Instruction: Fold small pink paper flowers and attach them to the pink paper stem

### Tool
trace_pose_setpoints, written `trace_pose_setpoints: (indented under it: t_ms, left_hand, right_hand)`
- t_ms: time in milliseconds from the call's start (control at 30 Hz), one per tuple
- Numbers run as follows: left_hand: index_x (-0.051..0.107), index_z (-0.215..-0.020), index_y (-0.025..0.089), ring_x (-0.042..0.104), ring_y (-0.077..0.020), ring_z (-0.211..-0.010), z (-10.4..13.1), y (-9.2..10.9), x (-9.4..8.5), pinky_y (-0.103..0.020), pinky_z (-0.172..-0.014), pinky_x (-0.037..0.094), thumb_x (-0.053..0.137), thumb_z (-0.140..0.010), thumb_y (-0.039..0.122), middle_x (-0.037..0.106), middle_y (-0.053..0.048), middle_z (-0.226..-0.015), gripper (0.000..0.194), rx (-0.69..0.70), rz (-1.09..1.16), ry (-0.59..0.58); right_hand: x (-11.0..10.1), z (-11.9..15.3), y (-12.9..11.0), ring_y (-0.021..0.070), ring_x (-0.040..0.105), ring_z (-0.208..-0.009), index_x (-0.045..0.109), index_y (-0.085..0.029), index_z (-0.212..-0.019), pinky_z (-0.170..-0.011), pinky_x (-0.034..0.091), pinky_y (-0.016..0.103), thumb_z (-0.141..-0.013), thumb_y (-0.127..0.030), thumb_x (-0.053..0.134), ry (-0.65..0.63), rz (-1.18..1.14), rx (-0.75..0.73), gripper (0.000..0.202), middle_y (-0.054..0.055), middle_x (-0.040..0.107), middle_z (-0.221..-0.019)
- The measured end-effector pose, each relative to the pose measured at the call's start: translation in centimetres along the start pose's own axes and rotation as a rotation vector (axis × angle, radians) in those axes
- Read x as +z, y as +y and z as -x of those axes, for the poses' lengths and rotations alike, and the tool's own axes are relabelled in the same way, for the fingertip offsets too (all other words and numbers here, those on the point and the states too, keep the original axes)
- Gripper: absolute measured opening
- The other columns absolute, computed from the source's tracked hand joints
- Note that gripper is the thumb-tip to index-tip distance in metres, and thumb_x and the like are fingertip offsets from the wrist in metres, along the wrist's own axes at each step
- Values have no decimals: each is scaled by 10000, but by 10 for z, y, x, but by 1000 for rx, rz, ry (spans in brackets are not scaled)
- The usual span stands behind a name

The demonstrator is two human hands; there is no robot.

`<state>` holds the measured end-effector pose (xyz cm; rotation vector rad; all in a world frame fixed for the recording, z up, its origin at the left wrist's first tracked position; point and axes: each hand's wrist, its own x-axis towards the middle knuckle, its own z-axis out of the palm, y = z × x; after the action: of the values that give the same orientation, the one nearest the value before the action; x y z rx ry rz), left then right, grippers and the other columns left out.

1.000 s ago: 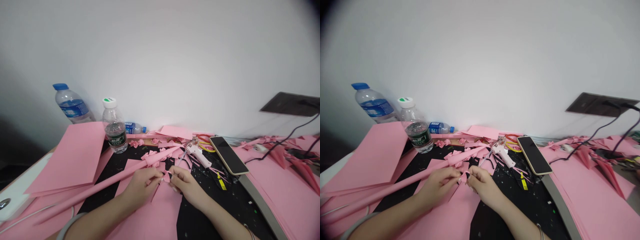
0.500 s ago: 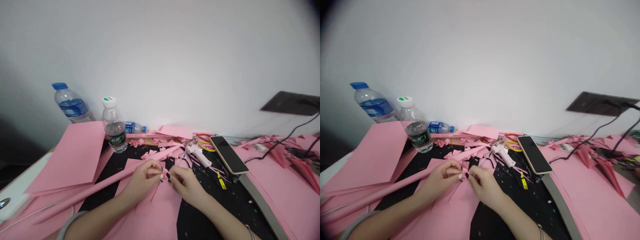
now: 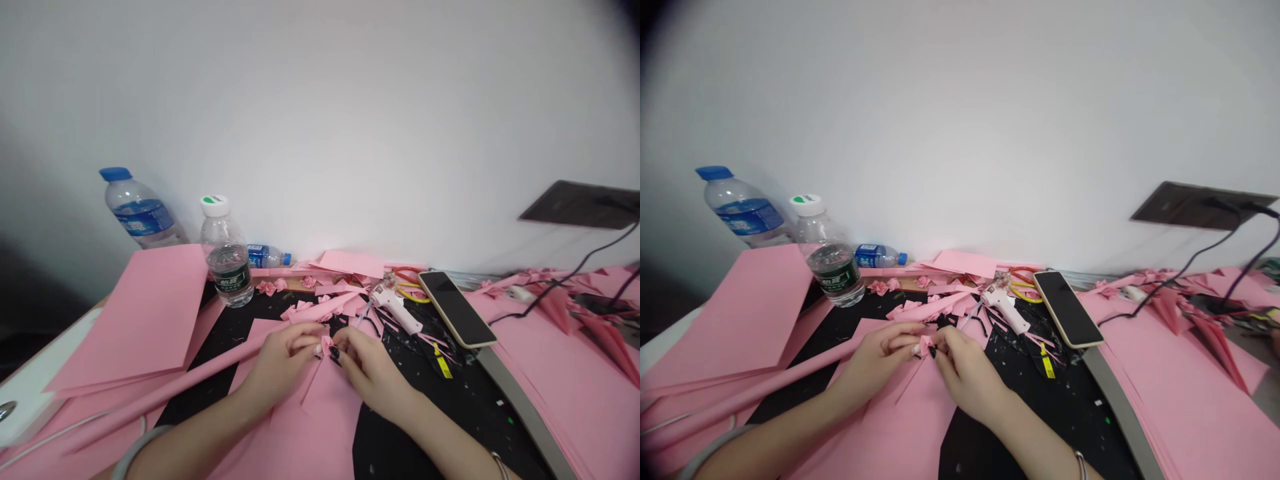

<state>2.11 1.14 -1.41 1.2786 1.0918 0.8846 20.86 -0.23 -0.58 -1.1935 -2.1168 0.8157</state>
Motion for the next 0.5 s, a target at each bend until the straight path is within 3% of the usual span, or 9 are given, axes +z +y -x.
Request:
trace_pose_setpoints:
  t_ms: [167, 500]
  left_hand:
    - [741, -814, 193, 680, -202, -869, 1, 3, -2, -284, -812, 507, 582, -764, 188, 763, -34, -903, 167, 96, -140, 5]
    - [775, -764, 218, 686, -210, -840, 4, 7, -1, -284, -789, 514, 590, -747, 182, 775, -20, -847, 189, 88, -176, -20]
  right_hand:
    - [-3, -4, 1, 134, 469, -629, 541, -176, -898, -595, 365, 238, -897, -68, 393, 21, -72, -9, 183, -3, 529, -731]
    - [-7, -7, 4, 102, 447, -517, 562, -178, -798, -506, 339, 208, -847, -45, 458, -47, -117, 10, 176, -44, 487, -607]
